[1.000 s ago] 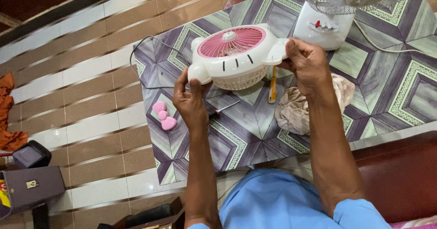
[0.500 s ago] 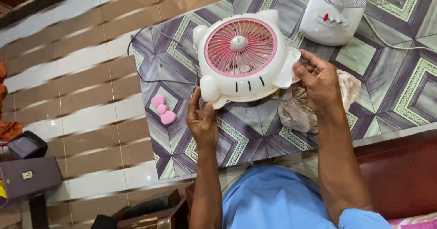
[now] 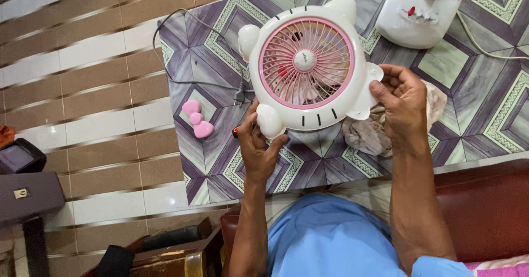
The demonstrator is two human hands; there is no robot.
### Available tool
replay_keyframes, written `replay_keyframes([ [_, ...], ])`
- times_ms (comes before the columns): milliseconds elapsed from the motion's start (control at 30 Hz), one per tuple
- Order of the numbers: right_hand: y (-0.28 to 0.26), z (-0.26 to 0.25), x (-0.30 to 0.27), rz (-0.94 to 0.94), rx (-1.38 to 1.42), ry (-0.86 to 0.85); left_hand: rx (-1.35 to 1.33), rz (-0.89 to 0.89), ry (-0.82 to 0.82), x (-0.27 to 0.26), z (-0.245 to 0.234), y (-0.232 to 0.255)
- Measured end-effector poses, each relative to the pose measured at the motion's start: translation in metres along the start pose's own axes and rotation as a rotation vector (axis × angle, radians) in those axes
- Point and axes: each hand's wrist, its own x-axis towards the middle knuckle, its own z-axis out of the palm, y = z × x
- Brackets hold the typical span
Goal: The person assembles a small white electric fan on a patterned table. They use a yellow-handled screwdriver to tighten screws on the fan housing, then attach the front grille and align the components. The fan is fully assembled by the end of the clip.
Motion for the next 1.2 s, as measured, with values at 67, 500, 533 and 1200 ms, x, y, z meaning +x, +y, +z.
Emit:
replay_keyframes([
  [67,0.001,-0.004,-0.002,-0.014,0.036,0.018,0.060,0.011,0.004,-0.003,0.001,-0.001],
  [500,0.005,-0.007,-0.010,-0.059,0.036,0.010,-0.010,-0.140,0.116,-0.016,0.014,0.002],
  [533,0.005,-0.007,-0.011,-0.074,0.024,-0.001,-0.052,-0.193,0.133,-0.018,0.014,0.001],
  [1200,0.007,-0.025,-0.014,-0.070,-0.005,-0.075,-0.162,-0.227,0.143,-0.029,0.007,-0.008],
])
